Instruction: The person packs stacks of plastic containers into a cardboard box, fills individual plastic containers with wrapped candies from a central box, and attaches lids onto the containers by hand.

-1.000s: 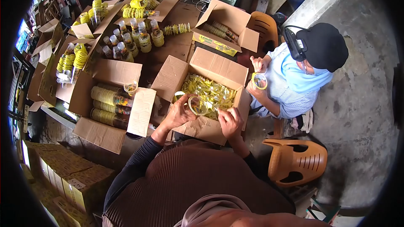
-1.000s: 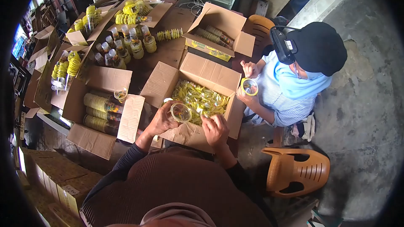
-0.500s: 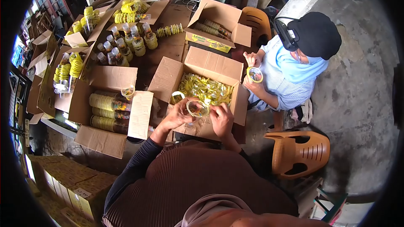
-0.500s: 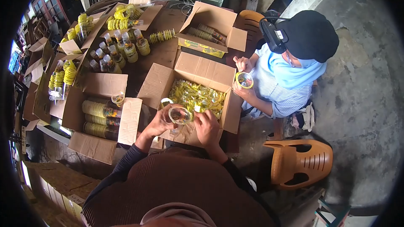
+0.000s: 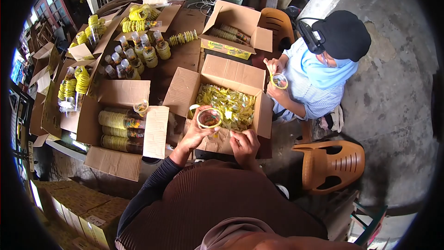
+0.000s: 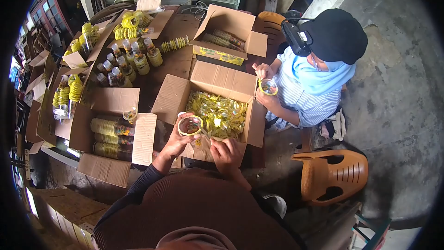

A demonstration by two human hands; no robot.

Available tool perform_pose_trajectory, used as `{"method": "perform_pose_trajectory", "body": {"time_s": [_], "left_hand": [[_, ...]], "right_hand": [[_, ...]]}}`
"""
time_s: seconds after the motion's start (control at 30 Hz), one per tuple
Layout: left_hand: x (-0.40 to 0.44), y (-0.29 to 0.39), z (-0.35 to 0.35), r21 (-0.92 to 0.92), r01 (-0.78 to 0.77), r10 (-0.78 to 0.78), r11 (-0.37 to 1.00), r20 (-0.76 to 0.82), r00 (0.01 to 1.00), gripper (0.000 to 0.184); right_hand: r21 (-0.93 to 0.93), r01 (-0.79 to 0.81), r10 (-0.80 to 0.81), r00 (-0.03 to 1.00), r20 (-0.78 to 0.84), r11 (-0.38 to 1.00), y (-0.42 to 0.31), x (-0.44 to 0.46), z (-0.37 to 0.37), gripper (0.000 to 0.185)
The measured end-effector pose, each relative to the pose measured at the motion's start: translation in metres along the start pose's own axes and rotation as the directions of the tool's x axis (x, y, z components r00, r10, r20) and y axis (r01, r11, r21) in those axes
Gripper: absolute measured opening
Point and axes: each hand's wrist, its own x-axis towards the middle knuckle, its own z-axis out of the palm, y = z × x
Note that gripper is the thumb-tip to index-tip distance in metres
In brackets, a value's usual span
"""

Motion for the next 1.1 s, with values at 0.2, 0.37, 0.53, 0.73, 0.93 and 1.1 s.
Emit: {"method": "perform_pose_trajectory", "body": {"time_s": [0.2, 0.37, 0.53, 0.73, 0.93, 1.1], "left_hand": [[-0.002, -0.022, 0.006, 0.133, -0.047, 0.052, 0.990, -0.033, 0.998, 0.067], [-0.005, -0.035, 0.013, 0.139, -0.056, 0.044, 0.989, 0.090, 0.995, 0.064], [-0.001, -0.023, 0.020, 0.227, -0.111, 0.093, 0.967, 0.089, 0.992, 0.073], [0.004, -0.013, 0.012, 0.464, -0.179, 0.161, 0.868, 0.078, 0.984, 0.077], [0.005, 0.000, 0.024, 0.666, -0.195, 0.182, 0.720, 0.090, 0.979, 0.075], [0.008, -0.007, 0.023, 0.715, -0.237, 0.235, 0.658, 0.103, 0.966, 0.072]], "right_hand": [[-0.060, 0.006, -0.003, 0.999, 0.042, 0.998, -0.003, -0.004, -0.005, 0.016], [-0.097, -0.085, 0.090, 0.995, 0.048, 0.992, 0.013, -0.007, 0.001, 0.015], [0.108, -0.329, 0.330, 0.944, 0.002, 0.938, 0.023, -0.012, -0.002, 0.012], [-0.087, 0.007, 0.000, 0.997, 0.077, 0.996, 0.022, -0.011, -0.026, 0.024], [-0.138, 0.099, -0.076, 0.984, 0.160, 0.985, 0.039, -0.008, -0.024, 0.023], [-0.132, 0.094, -0.073, 0.985, 0.153, 0.987, 0.044, -0.006, -0.014, 0.017]]}}
